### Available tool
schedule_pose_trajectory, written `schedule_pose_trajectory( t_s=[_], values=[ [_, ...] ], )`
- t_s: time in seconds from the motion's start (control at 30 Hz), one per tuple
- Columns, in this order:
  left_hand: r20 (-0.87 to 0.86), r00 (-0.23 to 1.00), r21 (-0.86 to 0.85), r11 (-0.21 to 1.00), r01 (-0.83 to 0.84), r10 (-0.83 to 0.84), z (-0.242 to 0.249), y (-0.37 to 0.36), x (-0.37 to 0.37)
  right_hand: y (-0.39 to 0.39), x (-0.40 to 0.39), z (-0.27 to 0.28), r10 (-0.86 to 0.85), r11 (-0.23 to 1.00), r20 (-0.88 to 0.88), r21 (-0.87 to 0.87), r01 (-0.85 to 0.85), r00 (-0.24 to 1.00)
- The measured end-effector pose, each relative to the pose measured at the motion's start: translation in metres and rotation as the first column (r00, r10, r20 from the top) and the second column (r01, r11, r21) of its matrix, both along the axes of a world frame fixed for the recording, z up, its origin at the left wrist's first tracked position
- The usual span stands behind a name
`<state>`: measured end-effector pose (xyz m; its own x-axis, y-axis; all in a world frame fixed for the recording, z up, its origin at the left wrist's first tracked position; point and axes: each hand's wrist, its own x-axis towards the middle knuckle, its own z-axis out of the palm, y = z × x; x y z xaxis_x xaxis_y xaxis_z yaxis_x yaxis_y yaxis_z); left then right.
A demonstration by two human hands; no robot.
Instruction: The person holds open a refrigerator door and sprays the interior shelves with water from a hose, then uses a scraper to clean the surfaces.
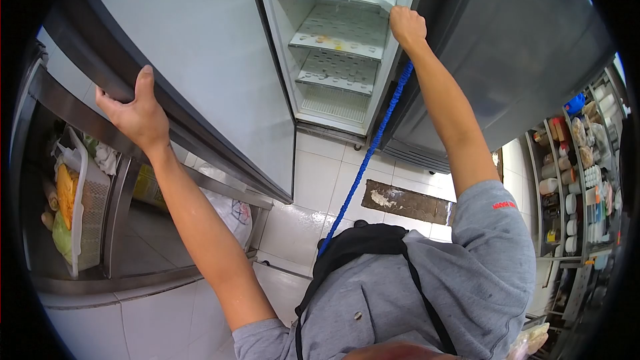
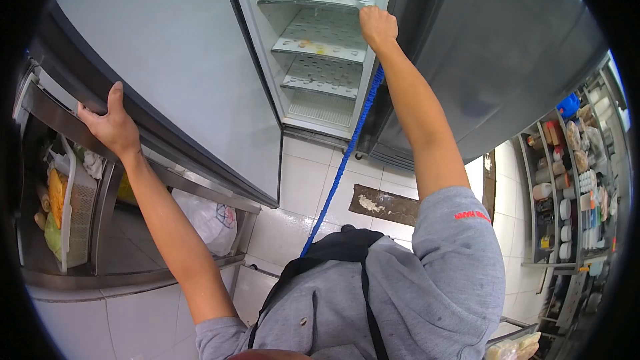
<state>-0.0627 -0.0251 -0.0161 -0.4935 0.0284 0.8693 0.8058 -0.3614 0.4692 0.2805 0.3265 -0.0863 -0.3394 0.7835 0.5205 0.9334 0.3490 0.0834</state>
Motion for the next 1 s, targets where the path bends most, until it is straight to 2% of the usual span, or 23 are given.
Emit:
schedule_pose_trajectory(
  t_s=[0.2,0.27,0.47,0.57,0.77,1.0],
  values=[
    [0.051,0.997,-0.046,0.997,0.059,-0.056,0.001,-0.002,0.0,-0.004,0.002,0.009,-0.024,1.0,-0.012,-0.016,0.024,1.0],
    [-0.011,1.0,-0.007,1.0,-0.004,0.004,-0.001,0.001,-0.001,-0.005,0.002,0.01,-0.026,0.999,-0.012,-0.025,0.026,1.0],
    [0.044,0.999,-0.057,0.998,0.016,-0.014,0.0,-0.002,-0.002,0.004,0.003,0.004,-0.002,1.0,-0.002,-0.03,0.002,1.0],
    [-0.016,1.0,-0.006,1.0,-0.014,0.014,-0.001,0.001,-0.001,0.006,0.003,0.003,0.02,1.0,-0.004,-0.016,-0.02,1.0],
    [0.005,1.0,-0.008,1.0,0.022,-0.022,-0.002,0.0,-0.001,0.008,0.005,0.006,0.068,0.997,-0.048,-0.029,-0.07,0.996],
    [-0.007,1.0,-0.015,1.0,-0.016,0.016,-0.001,0.0,0.002,0.011,0.005,0.005,0.086,0.996,-0.047,-0.024,-0.087,0.995]
  ],
)
